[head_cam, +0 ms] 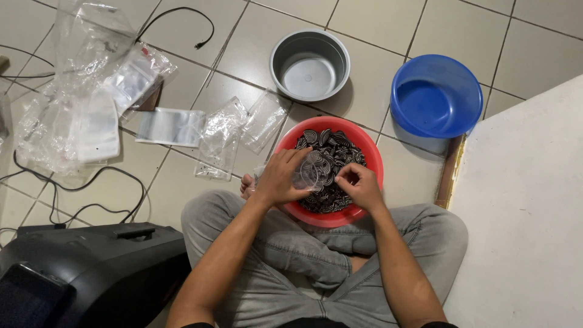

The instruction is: A person sitting on the floor is manually picking small black rubber rings from a red bowl and placing them into a small plastic bag.

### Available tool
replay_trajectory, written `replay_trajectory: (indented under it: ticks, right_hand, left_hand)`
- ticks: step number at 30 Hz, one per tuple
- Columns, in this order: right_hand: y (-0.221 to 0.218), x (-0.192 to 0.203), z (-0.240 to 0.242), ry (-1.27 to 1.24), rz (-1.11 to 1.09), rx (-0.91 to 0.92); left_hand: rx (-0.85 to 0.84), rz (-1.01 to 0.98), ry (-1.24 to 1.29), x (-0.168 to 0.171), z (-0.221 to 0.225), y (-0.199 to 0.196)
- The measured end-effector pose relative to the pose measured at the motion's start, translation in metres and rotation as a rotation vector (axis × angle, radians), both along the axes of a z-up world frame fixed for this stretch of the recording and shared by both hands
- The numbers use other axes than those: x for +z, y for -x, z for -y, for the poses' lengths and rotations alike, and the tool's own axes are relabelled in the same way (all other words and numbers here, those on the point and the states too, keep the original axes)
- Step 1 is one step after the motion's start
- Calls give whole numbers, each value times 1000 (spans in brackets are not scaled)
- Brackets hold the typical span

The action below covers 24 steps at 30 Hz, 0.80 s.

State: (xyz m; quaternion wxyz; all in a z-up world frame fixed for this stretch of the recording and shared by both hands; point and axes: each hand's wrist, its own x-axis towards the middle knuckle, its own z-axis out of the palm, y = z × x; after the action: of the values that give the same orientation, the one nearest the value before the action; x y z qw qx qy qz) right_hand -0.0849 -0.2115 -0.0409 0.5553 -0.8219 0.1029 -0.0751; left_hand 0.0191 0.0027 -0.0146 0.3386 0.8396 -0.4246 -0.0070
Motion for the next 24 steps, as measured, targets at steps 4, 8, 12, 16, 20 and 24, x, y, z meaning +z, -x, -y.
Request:
replay_trajectory:
  ticks: [4,8,12,16,20,24]
  right_hand:
    - [1,-5,1,28,36,-3]
    - [2,15,-1,450,-350,226]
    - [3,-16,-8,909,-839,427]
    - [0,-23,-19,943,-862,405]
    - [-1,-38,-18,956,-874,418]
    - [-2,-6,-28,920,-888,443]
  left_hand:
    - [5,23,8,0,0,1]
    - [15,16,19,4,1,1]
    - [13,-3,46,7,0,3]
    - [13,16,53,8,0,3]
    - [3,7,77,8,-2,3]
    - [-10,18,84,15,-3,4]
